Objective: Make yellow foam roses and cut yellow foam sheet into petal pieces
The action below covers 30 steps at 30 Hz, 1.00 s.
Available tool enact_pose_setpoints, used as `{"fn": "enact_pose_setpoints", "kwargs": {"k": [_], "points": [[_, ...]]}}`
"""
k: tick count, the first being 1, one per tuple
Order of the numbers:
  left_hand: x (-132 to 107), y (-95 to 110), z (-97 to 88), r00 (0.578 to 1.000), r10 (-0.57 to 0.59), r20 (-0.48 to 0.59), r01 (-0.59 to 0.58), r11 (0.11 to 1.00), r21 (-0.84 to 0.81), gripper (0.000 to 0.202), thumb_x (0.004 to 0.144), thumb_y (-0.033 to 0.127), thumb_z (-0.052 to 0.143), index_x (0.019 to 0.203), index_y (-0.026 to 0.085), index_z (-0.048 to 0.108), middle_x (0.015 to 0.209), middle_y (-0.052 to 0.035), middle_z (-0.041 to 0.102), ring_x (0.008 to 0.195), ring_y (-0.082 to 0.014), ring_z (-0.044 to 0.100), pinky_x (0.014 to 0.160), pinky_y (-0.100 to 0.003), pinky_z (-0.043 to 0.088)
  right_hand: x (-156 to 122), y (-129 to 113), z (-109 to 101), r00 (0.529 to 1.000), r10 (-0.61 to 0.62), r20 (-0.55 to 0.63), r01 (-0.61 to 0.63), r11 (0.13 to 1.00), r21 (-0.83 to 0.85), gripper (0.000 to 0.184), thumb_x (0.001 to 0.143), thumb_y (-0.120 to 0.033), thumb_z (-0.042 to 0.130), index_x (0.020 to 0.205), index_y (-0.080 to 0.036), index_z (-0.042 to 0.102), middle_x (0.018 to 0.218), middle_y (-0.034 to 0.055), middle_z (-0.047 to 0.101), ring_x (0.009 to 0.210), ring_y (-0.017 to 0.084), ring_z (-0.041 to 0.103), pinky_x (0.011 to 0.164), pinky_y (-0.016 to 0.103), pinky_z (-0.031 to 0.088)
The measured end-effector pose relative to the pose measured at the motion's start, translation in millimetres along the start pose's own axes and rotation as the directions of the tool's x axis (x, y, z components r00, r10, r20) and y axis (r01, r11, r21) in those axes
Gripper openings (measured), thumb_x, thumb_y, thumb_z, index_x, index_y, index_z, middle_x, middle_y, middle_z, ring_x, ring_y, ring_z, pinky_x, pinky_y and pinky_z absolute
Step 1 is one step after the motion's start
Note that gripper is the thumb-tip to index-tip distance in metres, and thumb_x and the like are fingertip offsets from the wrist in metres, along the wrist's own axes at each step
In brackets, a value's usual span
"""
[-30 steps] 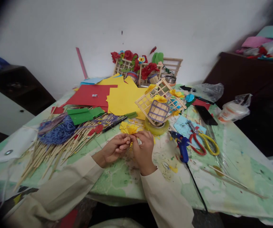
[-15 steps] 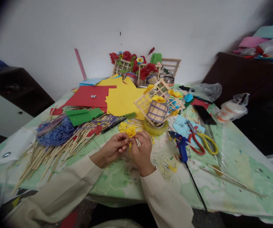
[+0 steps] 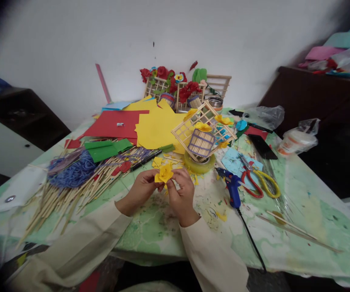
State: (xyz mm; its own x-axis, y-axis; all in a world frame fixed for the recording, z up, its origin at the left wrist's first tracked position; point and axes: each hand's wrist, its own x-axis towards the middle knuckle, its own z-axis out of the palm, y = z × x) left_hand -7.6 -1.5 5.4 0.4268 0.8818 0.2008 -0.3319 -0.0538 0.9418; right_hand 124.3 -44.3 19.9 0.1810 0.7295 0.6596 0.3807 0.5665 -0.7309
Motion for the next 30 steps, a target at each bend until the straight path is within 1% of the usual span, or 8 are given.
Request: {"fn": "enact_pose_setpoints", "kwargs": {"k": [4,7,11,15,19,25,28,30], "points": [[0.5,-1.3,-2.6,0.997,0.079,-0.013,-0.078,0.996,0.037,0.019,0.066,0.033,0.075,0.068,0.015,0.068,0.066,-0.0005,0.061,0.056,-0.0086,0.053,0.055,-0.021,0.043,-1.9,1.0,-1.5,0.999,0.011,-0.032,-0.01,1.0,0.013,0.014,0.083,-0.023,0.052,0.08,-0.02,0.066,0.083,0.0037,0.063,0.082,0.018,0.058,0.076,0.034,0.044],[0.5,-0.3,-3.5,0.992,0.115,-0.049,-0.111,0.99,0.086,0.017,0.063,0.031,0.077,0.065,0.016,0.07,0.071,-0.0023,0.064,0.064,-0.011,0.057,0.061,-0.023,0.045,-0.9,4.8,-1.9,0.98,0.133,-0.147,-0.137,0.991,-0.014,0.016,0.084,-0.025,0.052,0.082,-0.02,0.067,0.083,0.0039,0.065,0.083,0.019,0.058,0.078,0.035,0.043],[2.0,1.3,-4.0,0.978,0.108,-0.18,-0.11,0.994,-0.003,0.02,0.057,0.031,0.081,0.068,0.017,0.071,0.071,-0.0014,0.065,0.064,-0.011,0.057,0.061,-0.024,0.046,2.9,12.1,-1.3,0.876,0.397,-0.273,-0.369,0.917,0.149,0.018,0.078,-0.034,0.06,0.08,-0.017,0.064,0.075,0.0016,0.062,0.072,0.015,0.056,0.07,0.031,0.044],[4.3,6.4,-2.9,0.957,-0.006,-0.289,-0.045,0.985,-0.169,0.027,0.051,0.031,0.084,0.068,0.016,0.07,0.064,0.0005,0.064,0.055,-0.0076,0.054,0.056,-0.022,0.045,4.3,16.3,-0.6,0.799,0.543,-0.257,-0.492,0.837,0.239,0.025,0.07,-0.039,0.068,0.072,-0.015,0.061,0.065,-0.0012,0.058,0.06,0.012,0.051,0.061,0.026,0.042],[5.4,11.9,-2.9,0.941,-0.064,-0.332,-0.024,0.967,-0.253,0.03,0.047,0.029,0.085,0.068,0.014,0.069,0.061,-0.0004,0.064,0.054,-0.0089,0.056,0.055,-0.022,0.045,3.4,18.9,-1.2,0.8,0.548,-0.245,-0.511,0.835,0.203,0.026,0.068,-0.039,0.07,0.073,-0.014,0.066,0.066,0.0006,0.062,0.063,0.013,0.053,0.065,0.028,0.043],[7.5,11.2,-5.8,0.94,-0.051,-0.337,-0.042,0.964,-0.262,0.026,0.048,0.024,0.085,0.066,0.016,0.068,0.059,0.0016,0.062,0.055,-0.0084,0.055,0.058,-0.023,0.045,2.8,17.8,-2.0,0.817,0.52,-0.247,-0.499,0.854,0.146,0.025,0.072,-0.04,0.066,0.075,-0.014,0.066,0.069,0.0009,0.063,0.066,0.015,0.054,0.067,0.029,0.042],[7.7,7.5,-8.7,0.947,-0.009,-0.32,-0.062,0.976,-0.21,0.024,0.048,0.022,0.085,0.066,0.018,0.07,0.066,0.001,0.065,0.063,-0.0098,0.058,0.064,-0.024,0.047,2.2,16.0,-1.7,0.835,0.49,-0.251,-0.477,0.871,0.114,0.025,0.074,-0.04,0.063,0.075,-0.015,0.065,0.071,0.0013,0.063,0.07,0.015,0.055,0.069,0.03,0.042],[7.7,5.9,-11.5,0.957,0.079,-0.28,-0.117,0.986,-0.121,0.02,0.051,0.023,0.084,0.066,0.018,0.071,0.073,-0.0011,0.067,0.072,-0.0132,0.06,0.07,-0.028,0.048,1.7,15.5,-1.3,0.841,0.477,-0.256,-0.467,0.878,0.105,0.025,0.075,-0.04,0.062,0.076,-0.015,0.066,0.072,0.0015,0.063,0.071,0.016,0.055,0.07,0.03,0.042]]}}
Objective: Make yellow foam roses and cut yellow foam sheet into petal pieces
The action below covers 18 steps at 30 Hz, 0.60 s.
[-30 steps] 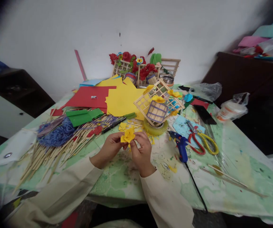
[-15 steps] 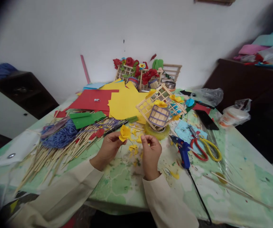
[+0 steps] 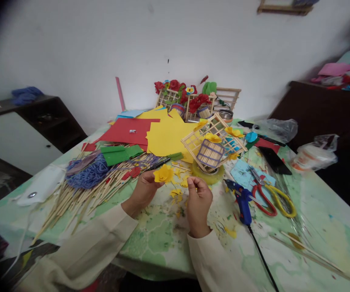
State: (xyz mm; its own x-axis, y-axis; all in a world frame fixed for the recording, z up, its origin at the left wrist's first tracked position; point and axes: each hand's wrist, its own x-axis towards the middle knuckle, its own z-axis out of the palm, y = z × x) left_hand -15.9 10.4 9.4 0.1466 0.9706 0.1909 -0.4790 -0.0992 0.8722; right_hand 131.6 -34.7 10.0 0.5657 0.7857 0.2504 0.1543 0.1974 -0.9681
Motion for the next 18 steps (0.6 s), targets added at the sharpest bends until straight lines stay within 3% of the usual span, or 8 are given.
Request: {"fn": "enact_pose_setpoints", "kwargs": {"k": [4,7,11,18], "points": [[2.9,3.0,-5.1,0.953,0.268,0.14,-0.287,0.949,0.135,0.013,0.058,0.028,0.081,0.063,0.02,0.071,0.072,-0.0036,0.068,0.079,-0.0173,0.06,0.079,-0.034,0.047,0.0,0.1,1.0,1.0,0.011,-0.016,-0.011,0.999,0.037,0.026,0.076,-0.04,0.061,0.079,-0.015,0.067,0.076,0.0028,0.067,0.074,0.017,0.058,0.074,0.031,0.044],[5.6,7.7,-6.7,0.908,0.365,0.205,-0.403,0.895,0.192,0.011,0.062,0.029,0.079,0.061,0.021,0.071,0.065,-0.0029,0.066,0.076,-0.0169,0.059,0.078,-0.034,0.046,1.1,-1.5,1.4,0.998,0.047,-0.042,-0.043,0.996,0.084,0.028,0.075,-0.04,0.062,0.083,-0.015,0.069,0.083,0.0052,0.07,0.08,0.018,0.061,0.079,0.034,0.045],[8.2,11.9,-7.5,0.898,0.392,0.201,-0.432,0.872,0.23,0.013,0.063,0.032,0.078,0.062,0.021,0.071,0.064,-0.0033,0.066,0.076,-0.0172,0.058,0.077,-0.035,0.045,2.6,-5.8,0.8,0.995,0.05,-0.082,-0.038,0.989,0.142,0.027,0.072,-0.039,0.065,0.08,-0.014,0.069,0.079,0.0051,0.07,0.076,0.017,0.06,0.076,0.033,0.046],[9.2,12.9,-8.7,0.913,0.374,0.166,-0.406,0.875,0.265,0.017,0.059,0.033,0.079,0.056,0.021,0.068,0.064,-0.0031,0.064,0.077,-0.0186,0.056,0.081,-0.038,0.044,1.7,-8.2,1.2,0.999,-0.02,-0.03,0.026,0.977,0.211,0.026,0.066,-0.037,0.071,0.071,-0.014,0.062,0.063,-0.0017,0.056,0.058,0.01,0.047,0.058,0.025,0.039]]}}
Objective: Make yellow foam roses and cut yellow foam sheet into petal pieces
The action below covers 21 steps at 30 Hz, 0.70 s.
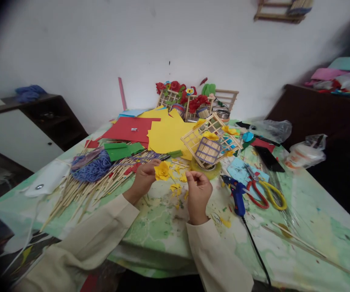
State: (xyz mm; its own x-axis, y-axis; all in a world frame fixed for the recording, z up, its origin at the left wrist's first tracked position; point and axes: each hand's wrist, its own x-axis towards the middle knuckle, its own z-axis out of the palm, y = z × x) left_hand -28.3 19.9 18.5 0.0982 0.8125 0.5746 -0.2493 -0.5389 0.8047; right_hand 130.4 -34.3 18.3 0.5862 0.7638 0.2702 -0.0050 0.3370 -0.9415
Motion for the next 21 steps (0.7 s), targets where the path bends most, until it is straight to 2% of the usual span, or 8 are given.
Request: {"fn": "enact_pose_setpoints", "kwargs": {"k": [4,9,14,18,21], "points": [[0.4,-1.0,-0.3,0.999,-0.014,-0.035,0.013,1.0,-0.018,0.016,0.053,0.029,0.082,0.06,0.023,0.07,0.066,-0.0028,0.065,0.077,-0.0187,0.057,0.084,-0.039,0.043,1.2,3.8,-0.9,0.996,-0.093,-0.014,0.093,0.996,-0.01,0.024,0.073,-0.038,0.062,0.069,-0.016,0.054,0.062,-0.0038,0.049,0.058,0.009,0.042,0.057,0.024,0.035],[0.5,1.4,-0.5,0.998,-0.054,-0.025,0.052,0.996,-0.071,0.02,0.049,0.026,0.083,0.052,0.019,0.065,0.068,-0.0034,0.064,0.084,-0.0195,0.057,0.084,-0.036,0.044,0.9,2.6,-3.9,0.977,-0.214,0.018,0.215,0.973,-0.081,0.027,0.079,-0.038,0.051,0.061,-0.019,0.044,0.056,-0.0062,0.036,0.055,0.01,0.033,0.055,0.024,0.029],[1.4,1.0,-1.4,0.987,-0.153,-0.05,0.147,0.982,-0.119,0.022,0.051,0.027,0.082,0.063,0.016,0.068,0.074,-0.003,0.065,0.08,-0.0166,0.058,0.082,-0.034,0.045,0.2,-5.3,-7.6,0.939,-0.337,0.073,0.344,0.922,-0.179,0.038,0.08,-0.039,0.05,0.051,-0.021,0.033,0.055,-0.0057,0.03,0.056,0.011,0.03,0.056,0.026,0.025],[5.1,-7.2,-5.6,0.988,-0.142,-0.057,0.129,0.973,-0.19,0.017,0.058,0.025,0.079,0.068,0.016,0.069,0.075,-0.0013,0.065,0.075,-0.0122,0.058,0.08,-0.029,0.045,2.2,-3.7,-12.1,0.926,-0.37,0.079,0.378,0.89,-0.253,0.043,0.082,-0.04,0.047,0.05,-0.022,0.025,0.054,-0.0058,0.026,0.055,0.011,0.029,0.056,0.026,0.024],[9.4,-13.5,-9.2,0.98,-0.161,-0.119,0.125,0.957,-0.262,0.016,0.057,0.022,0.08,0.068,0.017,0.07,0.071,0.0,0.066,0.072,-0.0107,0.059,0.076,-0.026,0.045,8.5,0.3,-15.0,0.929,-0.364,0.067,0.366,0.877,-0.31,0.046,0.083,-0.044,0.047,0.049,-0.023,0.025,0.051,-0.0063,0.025,0.053,0.01,0.027,0.054,0.026,0.023]]}}
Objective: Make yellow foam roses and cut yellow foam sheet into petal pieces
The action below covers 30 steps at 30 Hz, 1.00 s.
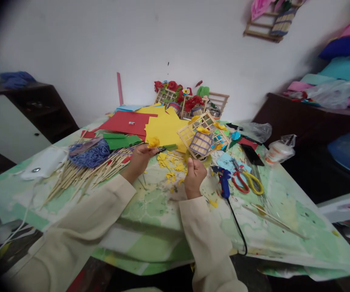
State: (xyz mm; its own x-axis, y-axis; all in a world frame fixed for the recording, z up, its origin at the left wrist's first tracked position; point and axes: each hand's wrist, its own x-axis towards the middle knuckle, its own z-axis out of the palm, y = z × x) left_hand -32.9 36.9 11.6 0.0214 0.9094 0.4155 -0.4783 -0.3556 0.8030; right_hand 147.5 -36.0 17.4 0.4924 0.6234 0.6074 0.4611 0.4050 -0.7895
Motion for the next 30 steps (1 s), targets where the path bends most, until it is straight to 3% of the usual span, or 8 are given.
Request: {"fn": "enact_pose_setpoints", "kwargs": {"k": [5,8,10,13,18,22,25,30], "points": [[6.4,2.9,-0.7,0.991,-0.039,-0.132,0.024,0.994,-0.109,0.023,0.049,0.023,0.083,0.066,0.017,0.069,0.067,0.0004,0.067,0.067,-0.0099,0.06,0.073,-0.026,0.047,31.3,15.0,-2.4,0.993,-0.055,0.109,0.077,0.973,-0.215,0.039,0.081,-0.041,0.05,0.049,-0.019,0.047,0.048,-0.0047,0.038,0.051,0.011,0.034,0.055,0.026,0.031],[7.2,7.3,1.1,0.985,-0.061,-0.159,0.036,0.987,-0.154,0.024,0.048,0.022,0.084,0.065,0.017,0.068,0.066,0.001,0.067,0.066,-0.0089,0.06,0.074,-0.026,0.047,49.6,23.6,-2.3,0.954,-0.142,0.263,0.209,0.946,-0.247,0.018,0.076,-0.026,0.052,0.08,-0.017,0.067,0.071,0.0034,0.062,0.069,0.017,0.051,0.068,0.031,0.039],[6.9,8.8,1.6,0.986,-0.07,-0.152,0.044,0.985,-0.164,0.023,0.049,0.021,0.083,0.066,0.016,0.068,0.065,0.0011,0.067,0.065,-0.0082,0.06,0.074,-0.025,0.046,52.3,28.1,-0.8,0.912,-0.15,0.381,0.258,0.934,-0.248,0.026,0.074,-0.02,0.05,0.093,-0.017,0.068,0.083,0.0066,0.067,0.079,0.02,0.055,0.074,0.033,0.041],[6.2,8.8,0.8,0.985,-0.094,-0.142,0.067,0.981,-0.183,0.023,0.052,0.02,0.083,0.069,0.017,0.068,0.066,0.0015,0.066,0.066,-0.0072,0.06,0.072,-0.023,0.046,44.2,33.7,2.4,0.86,-0.125,0.495,0.279,0.927,-0.25,0.024,0.076,-0.02,0.047,0.086,-0.017,0.069,0.082,0.0075,0.069,0.079,0.021,0.058,0.075,0.035,0.042],[4.5,9.5,0.1,0.98,-0.149,-0.129,0.117,0.967,-0.225,0.022,0.058,0.022,0.081,0.072,0.017,0.065,0.068,0.0027,0.062,0.066,-0.0061,0.058,0.066,-0.019,0.047,29.3,39.4,2.0,0.891,-0.07,0.448,0.196,0.95,-0.241,0.031,0.083,-0.022,0.038,0.092,-0.015,0.066,0.079,0.0078,0.067,0.069,0.02,0.058,0.065,0.034,0.045],[3.0,11.6,2.1,0.968,-0.209,-0.139,0.175,0.96,-0.219,0.025,0.06,0.023,0.08,0.074,0.017,0.06,0.07,0.0033,0.059,0.064,-0.005,0.056,0.063,-0.017,0.047,25.4,37.1,-0.5,0.89,-0.161,0.426,0.264,0.945,-0.195,0.024,0.083,-0.024,0.046,0.094,-0.019,0.067,0.079,0.0059,0.067,0.075,0.021,0.059,0.073,0.038,0.046],[1.0,11.4,4.5,0.963,-0.241,-0.119,0.213,0.954,-0.211,0.025,0.063,0.025,0.077,0.076,0.017,0.057,0.071,0.0033,0.057,0.06,-0.0038,0.055,0.057,-0.016,0.046,20.2,31.8,0.8,0.845,-0.261,0.466,0.36,0.923,-0.136,0.017,0.082,-0.028,0.055,0.091,-0.022,0.068,0.085,0.0059,0.067,0.083,0.022,0.059,0.077,0.041,0.046],[-10.8,6.5,15.4,0.962,-0.258,-0.089,0.247,0.961,-0.122,0.024,0.072,0.03,0.07,0.081,0.018,0.051,0.073,0.0033,0.057,0.052,-0.0029,0.05,0.043,-0.014,0.036,2.4,17.9,4.8,0.725,-0.371,0.58,0.479,0.877,-0.038,0.032,0.087,-0.021,0.048,0.119,-0.021,0.057,0.088,0.0069,0.063,0.084,0.021,0.054,0.074,0.037,0.046]]}}
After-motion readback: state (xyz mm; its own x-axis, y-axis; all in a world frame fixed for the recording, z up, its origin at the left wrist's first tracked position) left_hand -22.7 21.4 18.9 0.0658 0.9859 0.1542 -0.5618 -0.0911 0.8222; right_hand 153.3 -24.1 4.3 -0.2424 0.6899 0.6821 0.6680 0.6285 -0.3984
